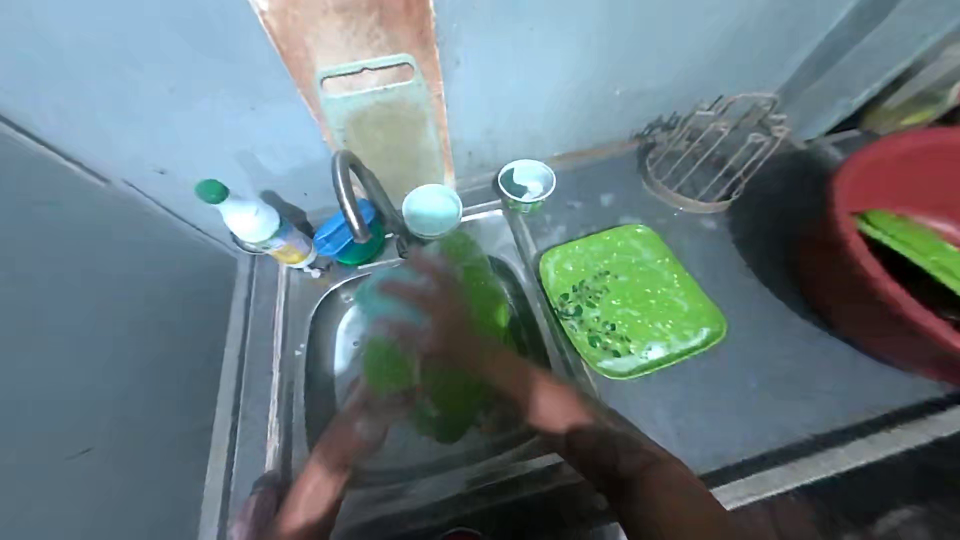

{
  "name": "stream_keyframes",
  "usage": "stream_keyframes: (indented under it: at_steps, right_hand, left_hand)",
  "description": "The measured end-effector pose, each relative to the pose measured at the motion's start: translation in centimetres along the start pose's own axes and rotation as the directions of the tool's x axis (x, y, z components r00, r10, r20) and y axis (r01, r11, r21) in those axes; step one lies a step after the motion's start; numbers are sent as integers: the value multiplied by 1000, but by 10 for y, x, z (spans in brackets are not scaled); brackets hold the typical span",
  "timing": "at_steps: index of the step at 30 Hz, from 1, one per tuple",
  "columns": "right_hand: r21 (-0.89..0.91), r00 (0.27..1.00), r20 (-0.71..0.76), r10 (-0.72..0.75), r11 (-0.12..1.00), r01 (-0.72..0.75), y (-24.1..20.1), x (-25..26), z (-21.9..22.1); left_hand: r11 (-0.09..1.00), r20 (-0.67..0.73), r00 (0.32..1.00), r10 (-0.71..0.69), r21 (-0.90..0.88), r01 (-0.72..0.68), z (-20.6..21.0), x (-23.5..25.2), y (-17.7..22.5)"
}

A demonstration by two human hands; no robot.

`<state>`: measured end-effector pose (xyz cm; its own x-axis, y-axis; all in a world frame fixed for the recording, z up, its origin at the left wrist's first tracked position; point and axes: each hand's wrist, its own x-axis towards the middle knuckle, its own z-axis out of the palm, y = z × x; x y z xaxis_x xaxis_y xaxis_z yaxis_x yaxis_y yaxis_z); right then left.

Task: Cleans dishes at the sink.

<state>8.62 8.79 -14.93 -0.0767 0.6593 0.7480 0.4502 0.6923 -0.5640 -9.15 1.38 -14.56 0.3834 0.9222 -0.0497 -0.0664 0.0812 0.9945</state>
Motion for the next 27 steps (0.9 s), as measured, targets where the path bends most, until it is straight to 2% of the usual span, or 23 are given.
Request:
stream_keyframes:
  at_steps: [2, 4, 5, 6, 7, 8, 9, 11, 12, 13, 15, 16, 17, 19, 20, 21, 22, 24, 25, 26, 27]
  right_hand:
    - [29, 958, -109, 264, 964, -262, 40, 25, -15]
    - [57, 826, -64, 560, 828, -558, 61, 45, -31]
    - [32, 806, -46, 590, 807, -589, 63, 51, -36]
    - [-19, 833, -24, 553, 833, -553, 56, 55, -39]
    - [-78, 899, -5, 438, 896, -437, 42, 55, -38]
    - [-131, 958, 43, 283, 952, -275, 22, 49, -34]
    - [-166, 988, 103, 118, 981, -100, 1, 42, -26]
    - [-120, 966, 212, -144, 978, 172, -34, 18, -4]
    - [-71, 951, 216, -220, 968, 240, -39, 9, 3]
    - [-43, 951, 204, -233, 968, 247, -34, 6, 5]
    - [-69, 983, 129, -128, 988, 138, -1, 8, -3]
    - [-78, 994, 102, 26, 997, -18, 17, 10, -13]
    - [-94, 968, 96, 231, 970, -222, 31, 8, -24]
    - [-160, 804, 85, 589, 805, -572, 49, -14, -34]
    - [-188, 714, 96, 694, 717, -671, 50, -32, -33]
    - [-207, 654, 116, 748, 662, -721, 40, -51, -29]
    - [-192, 641, 143, 754, 657, -730, 22, -69, -24]
    - [-78, 774, 96, 626, 780, -621, -18, -89, -5]
    - [-4, 836, 61, 545, 838, -546, -32, -85, 2]
    - [72, 862, 40, 506, 859, -507, -38, -71, 5]
    - [126, 858, 13, 514, 850, -512, -37, -52, 3]
  left_hand:
    - [999, -36, 999, 26, 23, -25, 6, -7, 7]
    - [999, -43, 999, -19, 33, 20, 8, -17, 13]
    - [998, 7, 998, -57, -9, 57, 3, -19, 12]
    - [993, 71, 992, -101, -50, 105, -3, -18, 11]
    - [986, 132, 981, -142, -69, 152, -6, -15, 12]
    - [980, 180, 969, -169, -72, 184, -8, -9, 13]
    - [975, 158, 968, -193, -76, 207, -6, -5, 15]
    - [979, -10, 983, -185, -91, 183, -4, -5, 17]
    - [986, -30, 992, -123, -119, 119, -6, -4, 12]
    - [986, -9, 998, -66, -155, 64, -8, 2, 7]
    - [981, -66, 997, -44, -193, 31, 1, 10, 8]
    - [974, -101, 994, -44, -226, 21, 3, 9, 10]
    - [964, -137, 990, -40, -267, 2, 5, 8, 12]
    - [936, -233, 972, -38, -350, -47, 7, 7, 14]
    - [925, -279, 960, -37, -373, -73, 7, 9, 14]
    - [917, -320, 947, -35, -387, -97, 7, 13, 13]
    - [919, -350, 936, -32, -379, -111, 8, 17, 12]
    - [938, -341, 940, -11, -330, -109, 13, 27, 12]
    - [963, -322, 947, -12, -257, -75, 20, 30, 14]
    - [992, -315, 949, -29, -129, -13, 29, 30, 18]
    - [998, -313, 949, -43, 34, 56, 39, 29, 23]
